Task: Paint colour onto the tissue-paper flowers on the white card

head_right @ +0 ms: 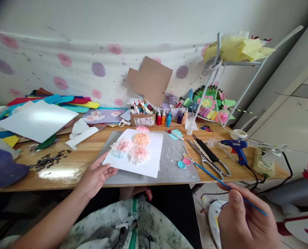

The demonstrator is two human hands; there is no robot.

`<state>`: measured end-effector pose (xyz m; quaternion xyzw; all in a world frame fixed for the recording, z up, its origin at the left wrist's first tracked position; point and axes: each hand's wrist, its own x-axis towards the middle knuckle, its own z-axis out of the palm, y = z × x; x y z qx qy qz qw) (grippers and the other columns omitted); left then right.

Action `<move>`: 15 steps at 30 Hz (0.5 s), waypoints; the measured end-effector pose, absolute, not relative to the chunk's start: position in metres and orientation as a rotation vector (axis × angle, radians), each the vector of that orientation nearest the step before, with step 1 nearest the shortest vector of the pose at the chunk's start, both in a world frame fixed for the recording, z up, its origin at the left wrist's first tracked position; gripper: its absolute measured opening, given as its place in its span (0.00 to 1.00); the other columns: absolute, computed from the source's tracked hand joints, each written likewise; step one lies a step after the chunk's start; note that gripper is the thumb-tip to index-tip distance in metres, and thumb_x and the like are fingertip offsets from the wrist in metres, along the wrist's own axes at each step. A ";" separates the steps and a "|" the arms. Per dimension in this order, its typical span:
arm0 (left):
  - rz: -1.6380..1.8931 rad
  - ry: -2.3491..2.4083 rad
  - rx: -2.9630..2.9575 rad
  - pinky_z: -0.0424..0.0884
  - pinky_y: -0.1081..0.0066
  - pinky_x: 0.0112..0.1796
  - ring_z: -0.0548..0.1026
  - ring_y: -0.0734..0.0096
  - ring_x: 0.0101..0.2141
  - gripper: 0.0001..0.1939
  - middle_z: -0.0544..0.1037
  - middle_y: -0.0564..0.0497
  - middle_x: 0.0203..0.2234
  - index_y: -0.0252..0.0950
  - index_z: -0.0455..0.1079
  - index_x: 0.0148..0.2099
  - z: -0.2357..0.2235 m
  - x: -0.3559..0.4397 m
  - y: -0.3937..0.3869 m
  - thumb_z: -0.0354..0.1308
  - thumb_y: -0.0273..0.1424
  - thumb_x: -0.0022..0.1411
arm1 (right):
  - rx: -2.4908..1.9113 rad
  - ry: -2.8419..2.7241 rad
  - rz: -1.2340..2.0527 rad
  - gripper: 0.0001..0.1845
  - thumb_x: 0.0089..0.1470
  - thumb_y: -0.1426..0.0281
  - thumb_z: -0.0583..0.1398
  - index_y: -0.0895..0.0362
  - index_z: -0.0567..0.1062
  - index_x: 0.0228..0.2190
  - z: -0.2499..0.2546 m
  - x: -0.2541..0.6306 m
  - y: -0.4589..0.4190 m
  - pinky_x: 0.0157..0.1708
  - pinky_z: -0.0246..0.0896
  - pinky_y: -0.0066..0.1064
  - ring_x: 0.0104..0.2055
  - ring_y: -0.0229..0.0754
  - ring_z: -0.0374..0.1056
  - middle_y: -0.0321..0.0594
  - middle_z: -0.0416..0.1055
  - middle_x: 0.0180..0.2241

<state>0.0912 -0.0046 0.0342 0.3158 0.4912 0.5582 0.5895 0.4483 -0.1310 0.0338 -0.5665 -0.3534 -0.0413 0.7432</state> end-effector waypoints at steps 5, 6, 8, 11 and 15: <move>1.175 1.184 0.802 0.79 0.73 0.29 0.80 0.70 0.24 0.49 0.84 0.50 0.26 0.30 0.59 0.72 0.040 0.071 0.015 0.70 0.22 0.49 | -1.139 -0.645 -0.167 0.21 0.42 0.54 0.75 0.56 0.79 0.29 0.030 0.455 -0.106 0.30 0.69 0.39 0.26 0.45 0.75 0.41 0.78 0.28; 1.141 1.188 0.817 0.79 0.73 0.28 0.79 0.69 0.24 0.48 0.84 0.49 0.26 0.30 0.61 0.71 0.042 0.069 0.020 0.71 0.22 0.48 | -1.126 -0.646 -0.181 0.20 0.44 0.55 0.75 0.57 0.79 0.30 0.029 0.457 -0.099 0.31 0.70 0.39 0.27 0.44 0.75 0.40 0.78 0.29; 1.066 1.193 0.847 0.79 0.72 0.28 0.79 0.69 0.23 0.45 0.84 0.49 0.26 0.31 0.66 0.68 0.046 0.065 0.030 0.72 0.23 0.48 | -1.122 -0.684 -0.198 0.18 0.49 0.57 0.73 0.58 0.78 0.31 0.026 0.459 -0.087 0.33 0.71 0.36 0.28 0.40 0.75 0.39 0.78 0.30; 0.970 1.202 0.878 0.79 0.73 0.29 0.77 0.72 0.23 0.38 0.84 0.53 0.27 0.36 0.69 0.66 0.054 0.061 0.045 0.71 0.24 0.53 | -1.188 -0.811 -0.222 0.15 0.58 0.60 0.68 0.60 0.76 0.34 0.020 0.464 -0.077 0.35 0.73 0.31 0.31 0.35 0.73 0.35 0.76 0.32; 0.898 1.244 0.907 0.77 0.78 0.29 0.76 0.76 0.24 0.39 0.84 0.57 0.30 0.38 0.65 0.69 0.057 0.049 0.069 0.67 0.20 0.56 | -1.316 -0.949 -0.234 0.14 0.63 0.61 0.65 0.61 0.76 0.36 0.016 0.470 -0.071 0.35 0.72 0.29 0.33 0.34 0.72 0.35 0.74 0.33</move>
